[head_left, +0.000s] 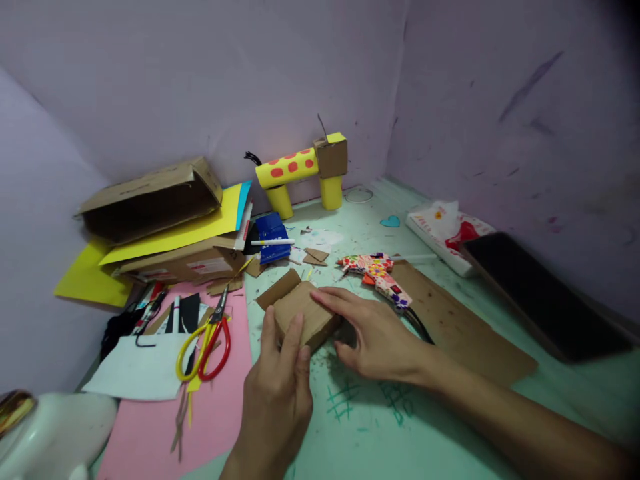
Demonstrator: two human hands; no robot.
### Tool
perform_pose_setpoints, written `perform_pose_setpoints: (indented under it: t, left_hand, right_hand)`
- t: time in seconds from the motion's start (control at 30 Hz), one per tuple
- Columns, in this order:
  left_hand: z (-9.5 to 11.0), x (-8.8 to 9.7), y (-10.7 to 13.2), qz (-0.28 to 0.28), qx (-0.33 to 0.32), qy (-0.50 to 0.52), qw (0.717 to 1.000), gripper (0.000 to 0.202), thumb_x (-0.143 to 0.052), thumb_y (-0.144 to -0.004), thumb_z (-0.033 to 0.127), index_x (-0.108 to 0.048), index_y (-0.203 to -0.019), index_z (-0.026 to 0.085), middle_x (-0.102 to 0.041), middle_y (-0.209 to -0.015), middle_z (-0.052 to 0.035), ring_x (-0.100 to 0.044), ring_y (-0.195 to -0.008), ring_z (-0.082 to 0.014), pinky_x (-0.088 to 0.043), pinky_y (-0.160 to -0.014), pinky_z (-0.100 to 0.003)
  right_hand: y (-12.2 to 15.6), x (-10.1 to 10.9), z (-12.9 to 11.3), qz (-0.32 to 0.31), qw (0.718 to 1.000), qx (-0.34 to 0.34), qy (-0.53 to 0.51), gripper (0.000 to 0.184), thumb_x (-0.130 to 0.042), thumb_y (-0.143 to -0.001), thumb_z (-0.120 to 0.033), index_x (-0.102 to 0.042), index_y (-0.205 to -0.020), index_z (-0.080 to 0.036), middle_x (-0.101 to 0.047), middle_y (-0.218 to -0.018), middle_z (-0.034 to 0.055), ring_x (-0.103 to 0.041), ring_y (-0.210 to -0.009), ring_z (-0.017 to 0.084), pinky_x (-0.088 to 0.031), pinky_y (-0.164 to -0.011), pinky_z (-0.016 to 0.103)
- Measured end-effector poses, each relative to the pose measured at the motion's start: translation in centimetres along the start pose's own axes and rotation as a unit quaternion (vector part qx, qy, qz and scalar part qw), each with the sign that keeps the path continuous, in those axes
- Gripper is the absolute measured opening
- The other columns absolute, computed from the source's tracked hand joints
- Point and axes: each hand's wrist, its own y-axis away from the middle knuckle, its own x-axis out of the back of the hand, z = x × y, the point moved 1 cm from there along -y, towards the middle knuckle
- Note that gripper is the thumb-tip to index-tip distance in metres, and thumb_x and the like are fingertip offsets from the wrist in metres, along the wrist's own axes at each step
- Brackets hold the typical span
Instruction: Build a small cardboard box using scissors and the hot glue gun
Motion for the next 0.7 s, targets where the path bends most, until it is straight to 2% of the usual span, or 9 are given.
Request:
perform_pose_setpoints:
  t: [0.13, 0.23, 0.4, 0.57, 0.7]
  left_hand:
    - [-0.06, 0.00, 0.00, 0.000, 0.010, 0.002, 1.000, 0.042, -0.047, -0.093, 0.018, -0.047, -0.135, 0.020, -0.036, -0.149, -0.0243, -0.051, -0.126, -0.0321, -0.056, -0.087, -0.042]
    - [-0.08, 0.07, 0.08, 0.004, 0.014, 0.012, 1.000, 0.042, -0.048, -0.093, 0.019, -0.048, -0.135, 0.021, -0.035, -0.150, -0.0212, -0.051, -0.127, -0.0322, -0.056, -0.089, -0.042]
    - [-0.02, 0.11, 0.00, 0.005, 0.009, 0.010, 1.000, 0.040, -0.046, -0.093, 0.018, -0.050, -0.133, 0.017, -0.037, -0.148, -0.0253, -0.052, -0.125, -0.0339, -0.057, -0.086, -0.041]
    - [0.05, -0.09, -0.24, 0.007, 0.007, 0.003, 1.000, 0.039, -0.046, -0.093, 0.018, -0.051, -0.131, 0.017, -0.038, -0.147, -0.0261, -0.053, -0.125, -0.0341, -0.058, -0.084, -0.040]
    - [-0.07, -0.18, -0.12, -0.003, 0.018, 0.004, 1.000, 0.041, -0.045, -0.094, 0.020, -0.047, -0.135, 0.020, -0.037, -0.148, -0.0240, -0.053, -0.125, -0.0328, -0.059, -0.082, -0.041]
  right_hand:
    - [-0.15, -0.24, 0.48, 0.021, 0.999, -0.026, -0.014, 0.070, -0.058, -0.072, -0.018, -0.044, -0.140, -0.011, -0.056, -0.138, 0.0161, -0.058, -0.119, 0.032, -0.049, -0.098, 0.049]
    - [-0.26, -0.21, 0.84, 0.013, 0.999, -0.026, -0.029, 0.057, -0.056, -0.080, -0.023, -0.050, -0.136, -0.014, -0.058, -0.137, 0.0146, -0.059, -0.118, 0.032, -0.049, -0.098, 0.051]
    - [-0.34, -0.03, 1.08, -0.002, 1.000, -0.006, -0.024, 0.051, -0.048, -0.087, -0.021, -0.050, -0.137, -0.013, -0.054, -0.140, 0.0135, -0.055, -0.125, 0.029, -0.045, -0.103, 0.048]
    - [-0.36, 0.01, 1.06, -0.005, 1.000, -0.007, -0.019, 0.049, -0.044, -0.089, -0.020, -0.050, -0.137, -0.010, -0.054, -0.140, 0.0148, -0.054, -0.126, 0.028, -0.044, -0.104, 0.048]
    - [-0.24, -0.01, 1.08, -0.008, 0.998, -0.035, -0.043, 0.054, -0.052, -0.084, -0.019, -0.048, -0.138, -0.012, -0.055, -0.139, 0.0155, -0.054, -0.125, 0.030, -0.043, -0.104, 0.051]
